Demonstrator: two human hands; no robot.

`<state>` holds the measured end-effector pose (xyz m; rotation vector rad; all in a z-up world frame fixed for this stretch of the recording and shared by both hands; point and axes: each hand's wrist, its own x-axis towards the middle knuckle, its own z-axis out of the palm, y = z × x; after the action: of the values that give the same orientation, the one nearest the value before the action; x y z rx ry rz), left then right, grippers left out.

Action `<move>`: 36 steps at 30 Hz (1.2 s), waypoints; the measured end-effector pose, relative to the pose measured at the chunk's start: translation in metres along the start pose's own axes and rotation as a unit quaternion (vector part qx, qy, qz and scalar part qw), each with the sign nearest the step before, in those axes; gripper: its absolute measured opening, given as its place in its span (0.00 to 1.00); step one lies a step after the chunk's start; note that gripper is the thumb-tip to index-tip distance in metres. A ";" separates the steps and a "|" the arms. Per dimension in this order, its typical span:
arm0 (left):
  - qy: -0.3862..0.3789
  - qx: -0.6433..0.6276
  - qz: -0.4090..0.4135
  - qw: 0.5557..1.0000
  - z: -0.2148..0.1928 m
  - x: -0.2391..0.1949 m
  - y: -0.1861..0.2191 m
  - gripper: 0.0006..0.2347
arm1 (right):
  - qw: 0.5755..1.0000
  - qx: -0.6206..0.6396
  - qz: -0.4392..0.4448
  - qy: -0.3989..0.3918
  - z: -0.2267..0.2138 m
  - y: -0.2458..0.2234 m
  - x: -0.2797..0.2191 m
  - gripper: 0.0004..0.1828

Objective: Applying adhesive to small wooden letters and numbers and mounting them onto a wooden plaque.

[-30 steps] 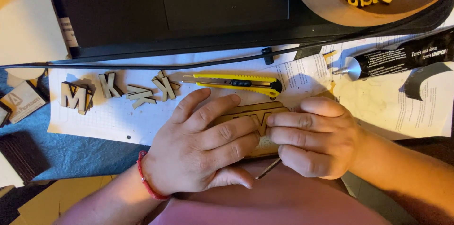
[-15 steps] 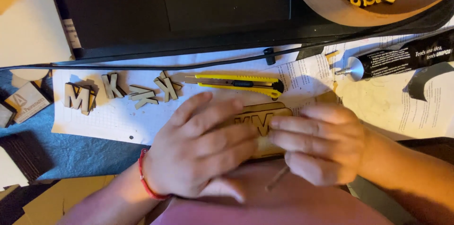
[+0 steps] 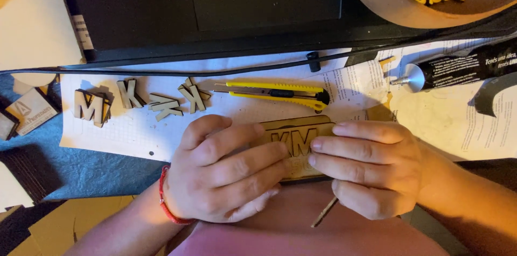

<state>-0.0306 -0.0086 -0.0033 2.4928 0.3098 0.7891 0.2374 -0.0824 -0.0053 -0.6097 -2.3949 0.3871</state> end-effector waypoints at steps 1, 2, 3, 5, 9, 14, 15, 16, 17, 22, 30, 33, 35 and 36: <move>0.000 0.000 -0.001 1.000 0.002 0.000 0.000 0.09 | 1.000 0.001 0.000 0.000 0.001 -0.001 0.000 0.06; -0.015 0.002 -0.006 1.000 0.003 0.000 0.000 0.11 | 1.000 0.018 0.017 -0.011 0.001 -0.002 0.001 0.09; -0.030 0.005 -0.011 0.999 0.005 0.000 0.000 0.14 | 0.999 0.036 0.034 -0.023 0.002 -0.003 0.001 0.12; -0.038 0.003 -0.009 0.999 0.006 0.001 0.000 0.15 | 0.998 0.042 0.036 -0.007 0.004 -0.002 0.002 0.11; -0.046 0.010 -0.012 0.999 0.007 0.002 0.000 0.17 | 0.998 0.062 0.030 0.011 0.004 0.000 0.001 0.09; -0.052 0.000 -0.019 0.998 0.009 0.000 -0.001 0.17 | 0.997 0.064 0.030 0.018 0.004 0.001 0.001 0.08; -0.052 -0.005 -0.024 0.998 0.009 -0.001 -0.001 0.17 | 0.998 0.060 0.027 0.021 0.004 0.001 0.001 0.08; -0.052 -0.005 -0.024 0.998 0.009 -0.001 -0.001 0.17 | 0.998 0.060 0.027 0.021 0.004 0.001 0.000 0.08; -0.055 0.000 -0.021 0.998 0.009 -0.001 -0.001 0.17 | 0.998 0.061 0.027 0.016 0.004 0.001 0.000 0.07; -0.057 0.004 -0.020 0.998 0.009 -0.002 -0.002 0.16 | 0.997 0.066 0.032 0.008 0.003 0.002 0.000 0.06; 0.043 -0.053 -0.029 0.997 0.002 -0.005 -0.004 0.16 | 0.983 0.094 0.152 -0.036 0.001 -0.012 -0.014 0.15; 0.098 -0.039 -0.048 0.993 0.001 -0.010 -0.002 0.15 | 0.996 0.073 0.048 0.013 -0.001 -0.003 -0.002 0.07; 0.095 -0.041 -0.048 0.993 0.001 -0.008 -0.001 0.13 | 0.996 0.072 0.044 0.003 -0.001 -0.003 -0.003 0.06; 0.092 -0.044 -0.046 0.994 0.000 -0.007 -0.001 0.11 | 0.997 0.069 0.041 -0.006 -0.001 -0.002 -0.003 0.05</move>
<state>-0.0357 -0.0099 -0.0076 2.3111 0.4412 0.9754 0.2391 -0.0858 -0.0049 -0.6446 -2.3378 0.5870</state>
